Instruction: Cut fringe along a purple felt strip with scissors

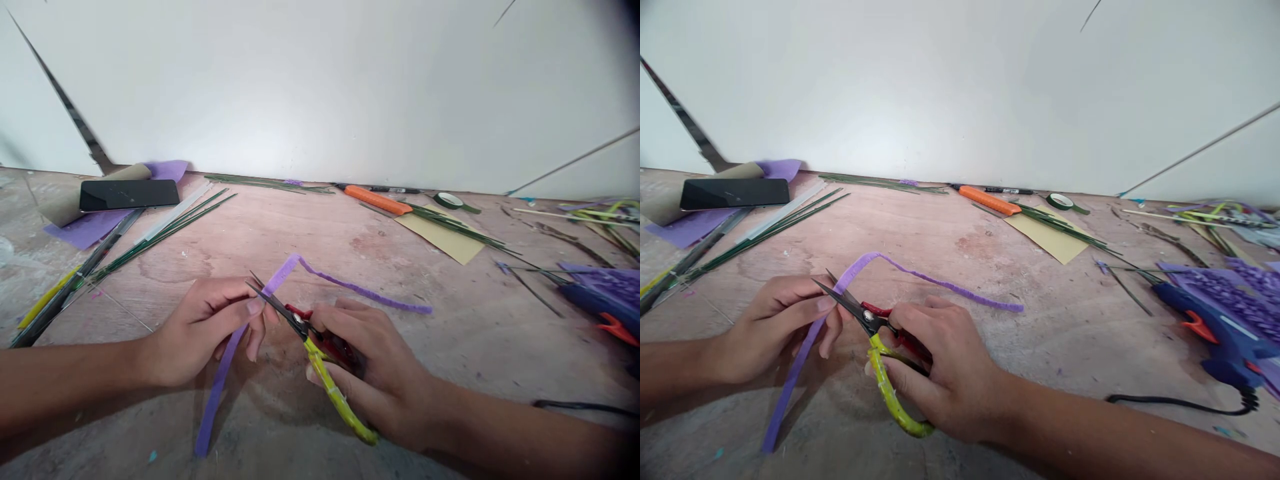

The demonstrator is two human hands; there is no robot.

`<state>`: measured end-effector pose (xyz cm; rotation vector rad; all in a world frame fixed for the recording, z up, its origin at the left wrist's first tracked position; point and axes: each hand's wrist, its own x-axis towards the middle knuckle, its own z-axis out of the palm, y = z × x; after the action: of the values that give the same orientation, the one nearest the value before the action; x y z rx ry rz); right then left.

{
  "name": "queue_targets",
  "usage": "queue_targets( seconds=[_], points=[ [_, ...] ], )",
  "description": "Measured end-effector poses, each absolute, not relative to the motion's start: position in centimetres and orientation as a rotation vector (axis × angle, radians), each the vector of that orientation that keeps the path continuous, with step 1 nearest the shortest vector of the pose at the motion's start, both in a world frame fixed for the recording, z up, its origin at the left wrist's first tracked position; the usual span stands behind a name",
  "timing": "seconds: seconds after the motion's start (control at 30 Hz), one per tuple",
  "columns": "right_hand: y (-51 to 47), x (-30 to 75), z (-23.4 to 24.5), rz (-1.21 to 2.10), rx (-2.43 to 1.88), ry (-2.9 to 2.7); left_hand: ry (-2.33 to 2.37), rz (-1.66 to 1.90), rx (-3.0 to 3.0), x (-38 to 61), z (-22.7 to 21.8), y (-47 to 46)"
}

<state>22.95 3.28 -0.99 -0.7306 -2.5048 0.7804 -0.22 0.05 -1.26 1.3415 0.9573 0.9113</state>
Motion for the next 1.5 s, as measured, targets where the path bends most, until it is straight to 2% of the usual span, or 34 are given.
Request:
queue_targets(
  seconds=[1.5],
  points=[
    [3.29, 23.01, -1.12, 0.748, -0.712, -2.536, 0.945, 0.880, 1.327, -0.13, -1.34, -0.01]
  ],
)
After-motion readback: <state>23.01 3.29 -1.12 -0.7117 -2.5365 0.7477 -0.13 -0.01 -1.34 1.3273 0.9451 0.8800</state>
